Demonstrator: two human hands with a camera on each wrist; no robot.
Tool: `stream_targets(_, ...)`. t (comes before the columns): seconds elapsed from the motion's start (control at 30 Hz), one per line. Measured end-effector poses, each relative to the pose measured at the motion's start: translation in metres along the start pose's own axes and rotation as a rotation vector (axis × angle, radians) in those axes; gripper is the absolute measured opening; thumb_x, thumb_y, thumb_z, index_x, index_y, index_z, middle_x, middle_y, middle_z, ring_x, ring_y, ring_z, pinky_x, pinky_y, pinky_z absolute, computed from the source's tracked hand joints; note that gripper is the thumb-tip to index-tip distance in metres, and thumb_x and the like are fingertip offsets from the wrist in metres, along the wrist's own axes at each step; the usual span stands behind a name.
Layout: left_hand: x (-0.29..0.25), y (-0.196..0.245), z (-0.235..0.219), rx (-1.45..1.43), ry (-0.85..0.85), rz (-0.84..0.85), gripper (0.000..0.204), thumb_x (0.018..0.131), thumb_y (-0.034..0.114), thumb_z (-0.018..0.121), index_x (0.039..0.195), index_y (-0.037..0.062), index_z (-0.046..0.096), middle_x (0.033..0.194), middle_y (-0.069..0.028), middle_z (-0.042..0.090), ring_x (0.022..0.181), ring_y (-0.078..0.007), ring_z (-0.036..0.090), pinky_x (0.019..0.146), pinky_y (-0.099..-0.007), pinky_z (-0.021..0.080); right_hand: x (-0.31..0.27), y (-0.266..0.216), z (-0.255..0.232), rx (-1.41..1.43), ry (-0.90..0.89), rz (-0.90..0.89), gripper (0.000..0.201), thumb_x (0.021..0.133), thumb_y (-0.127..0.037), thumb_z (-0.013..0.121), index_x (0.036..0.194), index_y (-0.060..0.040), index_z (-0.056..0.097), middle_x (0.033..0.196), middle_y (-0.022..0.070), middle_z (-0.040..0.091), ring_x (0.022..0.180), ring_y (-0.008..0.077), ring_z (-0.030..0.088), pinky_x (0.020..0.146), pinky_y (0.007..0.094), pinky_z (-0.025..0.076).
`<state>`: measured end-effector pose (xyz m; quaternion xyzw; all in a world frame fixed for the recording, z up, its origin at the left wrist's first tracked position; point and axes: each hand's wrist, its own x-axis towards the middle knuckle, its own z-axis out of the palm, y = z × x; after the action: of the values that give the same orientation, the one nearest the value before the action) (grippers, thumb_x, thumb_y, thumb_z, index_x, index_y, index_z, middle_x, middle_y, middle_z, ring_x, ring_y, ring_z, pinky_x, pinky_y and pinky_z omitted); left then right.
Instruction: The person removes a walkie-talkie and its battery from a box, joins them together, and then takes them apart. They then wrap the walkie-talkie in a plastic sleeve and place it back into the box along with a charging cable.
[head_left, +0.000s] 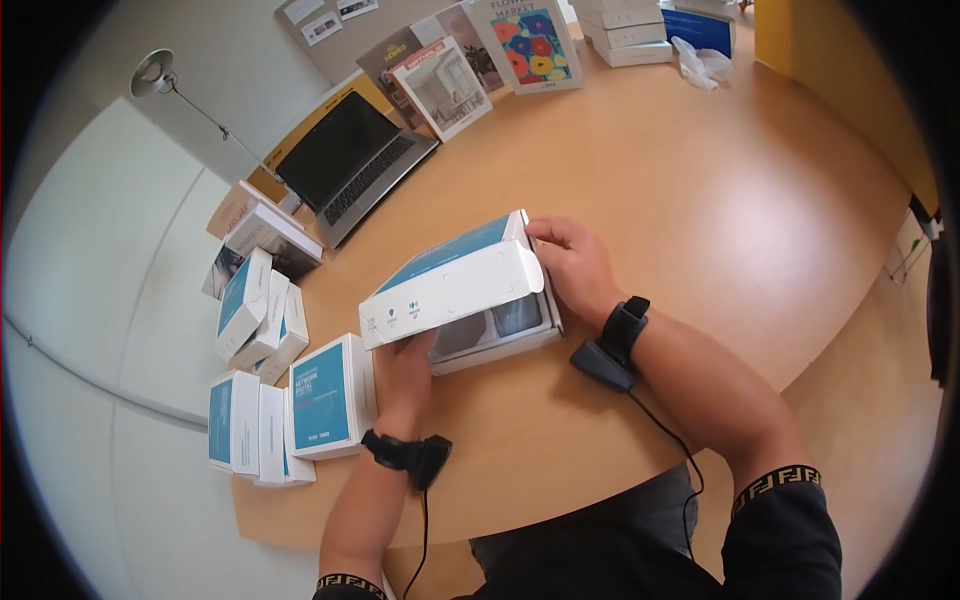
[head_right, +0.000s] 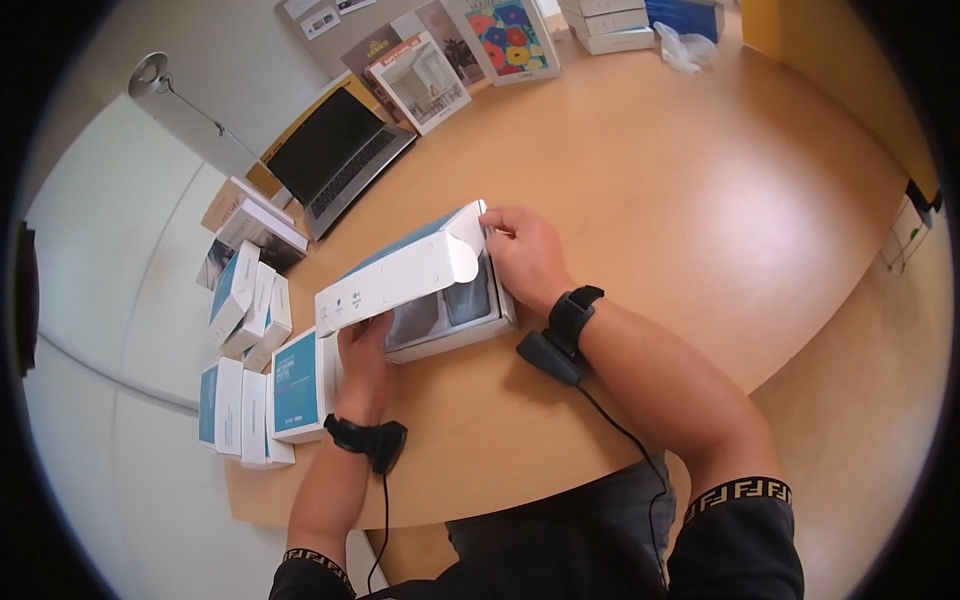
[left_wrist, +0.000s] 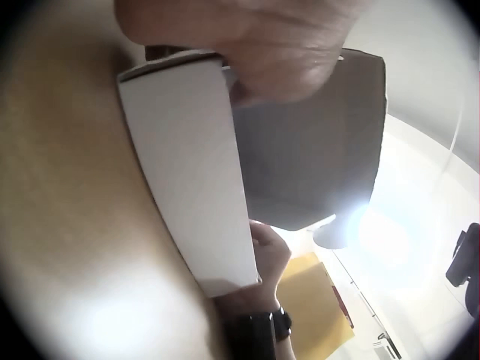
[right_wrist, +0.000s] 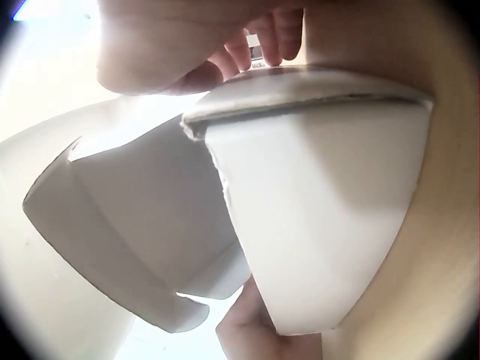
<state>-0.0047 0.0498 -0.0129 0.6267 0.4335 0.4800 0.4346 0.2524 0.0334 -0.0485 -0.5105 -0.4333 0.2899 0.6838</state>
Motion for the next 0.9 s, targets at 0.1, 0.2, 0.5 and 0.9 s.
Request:
stream_targets(0.1,-0.027,0.008,-0.001,-0.074,-0.029,-0.053,0.052,0.09,0.003,0.067,0.139,-0.0009,0.05,0.13,-0.0066,0.06,0.111,-0.0205,0.06,0.09,-0.033,0.048,0.001,0.002,0.001,0.225,0.02,0.061,0.032,0.092,-0.022,0.058,0.105,0.0038,0.07,0.111,0.0187,0.069,0.102,0.0284,0.065,0.093,0.0338,0.049)
stream_targets(0.2,-0.044,0.028,-0.001,0.052,-0.223,-0.085,0.068,0.091,-0.001,0.064,0.152,-0.0001,0.035,0.152,-0.0111,0.042,0.137,-0.0213,0.042,0.11,-0.0322,0.036,-0.001,-0.014,-0.002,0.259,-0.047,0.247,0.044,0.099,-0.036,0.054,0.102,0.0044,0.071,0.106,0.0183,0.07,0.102,0.023,0.064,0.091,0.0321,0.049)
stream_targets(0.5,-0.029,0.004,0.003,0.099,-0.129,0.095,0.075,0.093,-0.001,0.063,0.155,0.0006,0.021,0.152,-0.0161,0.042,0.132,-0.0222,0.047,0.106,-0.0312,0.041,-0.002,-0.026,0.01,0.617,-0.28,0.162,0.056,0.105,-0.043,0.05,0.142,-0.0009,0.051,0.137,0.0121,0.057,0.125,0.0192,0.052,0.107,0.0303,0.039)
stream_targets(0.9,-0.016,0.006,0.002,-0.025,-0.042,-0.022,0.064,0.09,-0.011,0.062,0.147,0.0048,0.039,0.136,-0.0092,0.055,0.125,-0.0184,0.054,0.105,-0.0306,0.045,0.002,-0.029,-0.004,0.185,-0.367,0.138,0.047,0.1,-0.037,0.06,0.135,-0.0048,0.06,0.139,0.0114,0.054,0.132,0.0225,0.048,0.11,0.0354,0.038)
